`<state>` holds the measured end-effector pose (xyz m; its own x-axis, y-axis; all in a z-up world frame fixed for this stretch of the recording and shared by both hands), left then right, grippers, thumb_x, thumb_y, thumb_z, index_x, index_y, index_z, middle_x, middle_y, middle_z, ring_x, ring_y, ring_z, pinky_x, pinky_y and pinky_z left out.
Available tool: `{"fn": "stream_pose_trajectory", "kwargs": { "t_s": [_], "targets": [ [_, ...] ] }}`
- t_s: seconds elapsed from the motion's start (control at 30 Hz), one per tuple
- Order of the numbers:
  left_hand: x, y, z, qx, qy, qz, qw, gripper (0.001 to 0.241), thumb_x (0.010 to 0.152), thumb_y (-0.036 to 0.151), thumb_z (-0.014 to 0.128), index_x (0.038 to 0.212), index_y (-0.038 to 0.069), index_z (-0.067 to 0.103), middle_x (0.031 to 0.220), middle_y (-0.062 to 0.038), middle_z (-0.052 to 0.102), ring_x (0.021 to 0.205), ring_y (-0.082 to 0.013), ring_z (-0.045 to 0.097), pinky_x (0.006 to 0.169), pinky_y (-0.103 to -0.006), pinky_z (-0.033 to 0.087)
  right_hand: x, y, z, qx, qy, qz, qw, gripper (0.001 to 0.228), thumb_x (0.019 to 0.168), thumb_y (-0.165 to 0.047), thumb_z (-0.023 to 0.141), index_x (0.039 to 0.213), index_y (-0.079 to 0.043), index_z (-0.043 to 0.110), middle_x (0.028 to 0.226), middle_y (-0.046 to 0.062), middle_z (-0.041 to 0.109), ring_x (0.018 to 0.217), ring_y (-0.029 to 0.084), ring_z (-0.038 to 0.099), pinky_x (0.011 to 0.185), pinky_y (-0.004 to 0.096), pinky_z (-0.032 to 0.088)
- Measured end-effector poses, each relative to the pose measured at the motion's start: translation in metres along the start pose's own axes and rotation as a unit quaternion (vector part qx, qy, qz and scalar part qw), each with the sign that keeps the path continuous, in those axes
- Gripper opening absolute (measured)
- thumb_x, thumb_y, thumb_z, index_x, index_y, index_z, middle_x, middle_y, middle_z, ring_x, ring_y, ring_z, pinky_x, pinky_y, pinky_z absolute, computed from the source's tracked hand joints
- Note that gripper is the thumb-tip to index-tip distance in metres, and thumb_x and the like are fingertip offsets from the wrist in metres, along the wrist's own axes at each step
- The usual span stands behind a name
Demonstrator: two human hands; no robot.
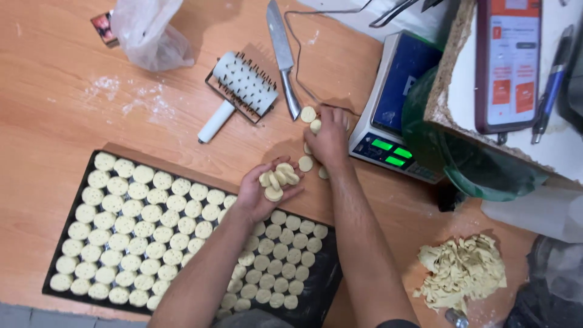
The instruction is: Placing small round pieces of dough onto a baking tray in an organized grid pattern.
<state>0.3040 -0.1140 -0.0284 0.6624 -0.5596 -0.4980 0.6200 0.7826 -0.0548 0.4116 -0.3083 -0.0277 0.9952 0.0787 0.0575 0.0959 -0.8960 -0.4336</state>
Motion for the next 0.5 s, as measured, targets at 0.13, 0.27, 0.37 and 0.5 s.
{"fn": "stream_pose_trajectory", "kwargs": {
  "t_s": [0.13,0.27,0.37,0.5],
  "targets": [
    [-0.005,0.004,-0.008,0.020,0.015,-0.001,1.000,0.048,0.099,0.029,0.046,0.140,0.006,0.054,0.131,-0.016,0.065,0.123,-0.0362,0.063,0.110,-0.0590,0.048,0.007,-0.029,-0.020,0.029,-0.005,-0.060,0.998,0.071,0.071,-0.021,0.087,0.132,0.000,0.058,0.128,0.024,0.054,0.118,0.046,0.049,0.100,0.052,0.041],
    [-0.010,0.007,-0.015,0.044,0.043,0.022,0.998,0.049,0.098,0.031,0.046,0.139,0.006,0.056,0.129,-0.015,0.066,0.119,-0.0343,0.064,0.106,-0.0575,0.049,0.012,-0.020,-0.013,-0.003,-0.118,0.038,0.992,0.048,0.080,-0.023,0.085,0.122,-0.011,0.064,0.123,0.017,0.058,0.121,0.039,0.055,0.104,0.047,0.045],
    [-0.005,0.014,-0.013,0.051,0.061,0.053,0.995,0.048,0.098,0.032,0.045,0.138,0.007,0.056,0.127,-0.014,0.067,0.116,-0.0335,0.064,0.104,-0.0567,0.048,0.011,-0.022,-0.023,0.007,-0.150,0.045,0.988,0.048,0.076,-0.019,0.083,0.119,-0.012,0.063,0.122,0.015,0.059,0.119,0.037,0.055,0.102,0.047,0.046],
    [-0.005,0.012,-0.012,0.037,0.071,0.074,0.994,0.046,0.099,0.031,0.044,0.137,0.007,0.055,0.128,-0.015,0.066,0.119,-0.0342,0.064,0.108,-0.0576,0.047,-0.002,-0.032,-0.034,0.010,-0.209,0.026,0.978,0.047,0.072,-0.012,0.080,0.117,-0.012,0.066,0.117,0.013,0.062,0.116,0.034,0.058,0.100,0.044,0.049]
  ]
}}
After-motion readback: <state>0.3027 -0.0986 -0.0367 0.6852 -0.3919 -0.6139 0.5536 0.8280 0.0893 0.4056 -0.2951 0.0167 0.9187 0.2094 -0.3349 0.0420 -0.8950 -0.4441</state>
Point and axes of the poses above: each hand's wrist, its own x-axis towards the middle knuckle, its own z-axis out of the palm, y = z × x, the point moved 1 cm from there along x, towards the middle knuckle
